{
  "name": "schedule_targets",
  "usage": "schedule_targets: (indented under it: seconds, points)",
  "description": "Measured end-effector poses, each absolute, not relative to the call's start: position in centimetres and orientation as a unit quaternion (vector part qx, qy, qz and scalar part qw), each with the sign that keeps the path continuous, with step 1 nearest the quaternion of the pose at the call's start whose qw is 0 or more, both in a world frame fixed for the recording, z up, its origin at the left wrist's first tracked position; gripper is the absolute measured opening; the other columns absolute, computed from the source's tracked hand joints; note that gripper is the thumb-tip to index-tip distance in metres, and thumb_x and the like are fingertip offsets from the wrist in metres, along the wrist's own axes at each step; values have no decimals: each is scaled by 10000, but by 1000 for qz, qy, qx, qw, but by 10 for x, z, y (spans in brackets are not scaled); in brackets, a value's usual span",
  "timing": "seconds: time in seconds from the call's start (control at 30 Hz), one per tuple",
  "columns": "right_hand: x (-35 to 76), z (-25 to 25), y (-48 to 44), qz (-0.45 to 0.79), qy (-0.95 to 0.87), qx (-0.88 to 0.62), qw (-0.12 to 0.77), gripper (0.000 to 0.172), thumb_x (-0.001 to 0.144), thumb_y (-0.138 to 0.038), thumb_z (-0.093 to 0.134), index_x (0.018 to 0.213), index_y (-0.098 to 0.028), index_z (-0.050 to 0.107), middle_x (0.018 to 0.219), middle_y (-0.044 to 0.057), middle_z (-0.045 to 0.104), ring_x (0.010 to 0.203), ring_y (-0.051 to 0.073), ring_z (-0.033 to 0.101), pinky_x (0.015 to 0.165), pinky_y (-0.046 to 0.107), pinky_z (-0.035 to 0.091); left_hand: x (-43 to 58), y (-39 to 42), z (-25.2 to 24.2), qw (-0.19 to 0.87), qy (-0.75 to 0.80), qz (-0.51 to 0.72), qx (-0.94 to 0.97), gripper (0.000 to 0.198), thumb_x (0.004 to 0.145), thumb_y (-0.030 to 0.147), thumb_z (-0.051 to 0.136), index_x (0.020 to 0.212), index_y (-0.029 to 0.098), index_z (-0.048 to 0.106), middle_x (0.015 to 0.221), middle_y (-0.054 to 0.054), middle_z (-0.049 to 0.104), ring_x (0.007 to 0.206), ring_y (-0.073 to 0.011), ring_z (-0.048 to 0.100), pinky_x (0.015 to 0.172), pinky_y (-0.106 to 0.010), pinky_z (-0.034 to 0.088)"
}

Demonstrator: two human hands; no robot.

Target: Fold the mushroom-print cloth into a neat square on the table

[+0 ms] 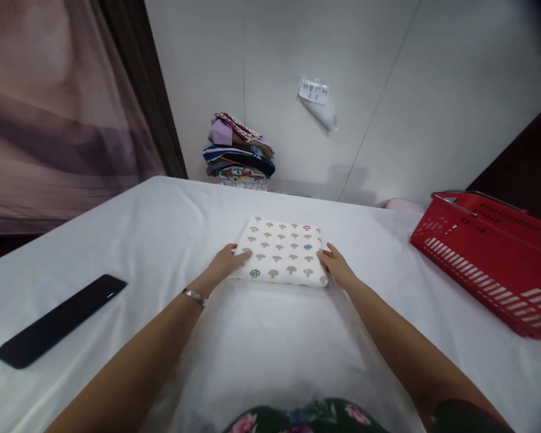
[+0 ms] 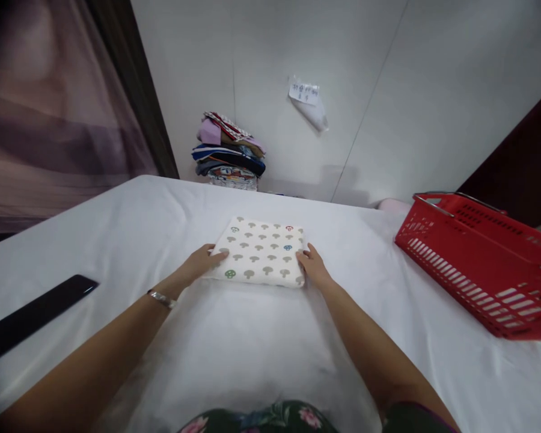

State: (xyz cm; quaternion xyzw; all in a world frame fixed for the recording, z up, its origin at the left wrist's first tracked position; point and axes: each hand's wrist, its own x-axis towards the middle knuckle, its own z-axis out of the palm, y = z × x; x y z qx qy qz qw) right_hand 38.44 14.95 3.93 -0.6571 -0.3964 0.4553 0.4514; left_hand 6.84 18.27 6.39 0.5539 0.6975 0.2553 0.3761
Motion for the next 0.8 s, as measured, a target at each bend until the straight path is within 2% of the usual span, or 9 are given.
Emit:
schedule_targets:
  seconds: [0.13, 0.2, 0.27, 0.4, 0.47, 0.53, 0.6, 0.7, 0.8]
  points:
    - [377, 41, 103, 481, -418, -643, 424, 852, 767, -391, 635, 1474, -209, 196, 1347, 117, 486, 977, 201, 602, 709, 270, 536, 71, 170, 67, 358, 690, 244, 579, 662, 656, 494, 691, 1203, 154, 540, 1219, -155, 608, 1072, -318, 593, 810, -362, 494]
    - [375, 43, 90, 476, -438, -648, 401, 878, 729, -397, 667, 1468, -247, 218, 1311, 107, 508, 822, 175, 616, 585, 258, 519, 76, 163, 69, 379, 672, 260, 580, 595, 679, 465, 680, 1175, 159, 558, 1157, -136, 645, 1022, -303, 619, 780, -358, 509]
    - [376, 43, 82, 465, -444, -651, 404, 879, 693, -375, 694, 1451, -259, 266, 1257, 93, 538, 769, 154, 605, 560, 244, 497, 80, 154, 70, 399, 663, 284, 566, 596, 703, 460, 662, 1203, 164, 531, 1138, -124, 655, 976, -277, 639, 745, -341, 523]
    - [386, 41, 73, 471, -445, -637, 417, 825, 666, -351, 707, 1406, -233, 361, 1169, 77, 573, 796, 156, 602, 597, 243, 491, 77, 134, 65, 408, 675, 275, 550, 661, 712, 503, 644, 1256, 170, 471, 1151, -119, 647, 931, -258, 653, 698, -322, 536]
    - [392, 38, 70, 487, -466, -627, 391, 812, 674, -347, 702, 1405, -239, 363, 1155, 76, 583, 773, 158, 605, 607, 262, 496, 72, 128, 60, 382, 682, 239, 576, 652, 722, 524, 621, 1247, 165, 474, 1155, -120, 642, 949, -265, 646, 746, -337, 530]
    - [397, 35, 71, 491, -493, -611, 378, 796, 698, -355, 685, 1413, -249, 349, 1181, 79, 583, 831, 177, 613, 670, 291, 512, 68, 126, 57, 318, 693, 206, 613, 661, 744, 539, 582, 1269, 156, 456, 1191, -132, 618, 1012, -284, 620, 834, -381, 504]
    - [402, 33, 78, 465, -515, -608, 386, 770, 716, -372, 671, 1409, -246, 359, 1256, 88, 554, 987, 212, 592, 785, 324, 511, 68, 126, 56, 222, 694, 199, 656, 671, 777, 534, 533, 1307, 137, 423, 1276, -158, 555, 1117, -309, 559, 918, -428, 456]
    - [405, 35, 100, 394, -536, -641, 383, 711, 747, -403, 628, 1394, -227, 390, 1360, 91, 484, 1187, 240, 495, 938, 360, 450, 79, 129, 59, 83, 645, 229, 724, 647, 814, 502, 491, 1319, 104, 416, 1378, -187, 452, 1261, -313, 431, 1020, -439, 372]
    - [399, 42, 126, 311, -580, -673, 338, 647, 802, -428, 543, 1397, -229, 386, 1430, 86, 412, 1292, 248, 399, 1029, 391, 368, 97, 132, 57, 7, 583, 233, 779, 592, 839, 481, 472, 1307, 119, 443, 1427, -173, 402, 1330, -295, 343, 1086, -454, 278]
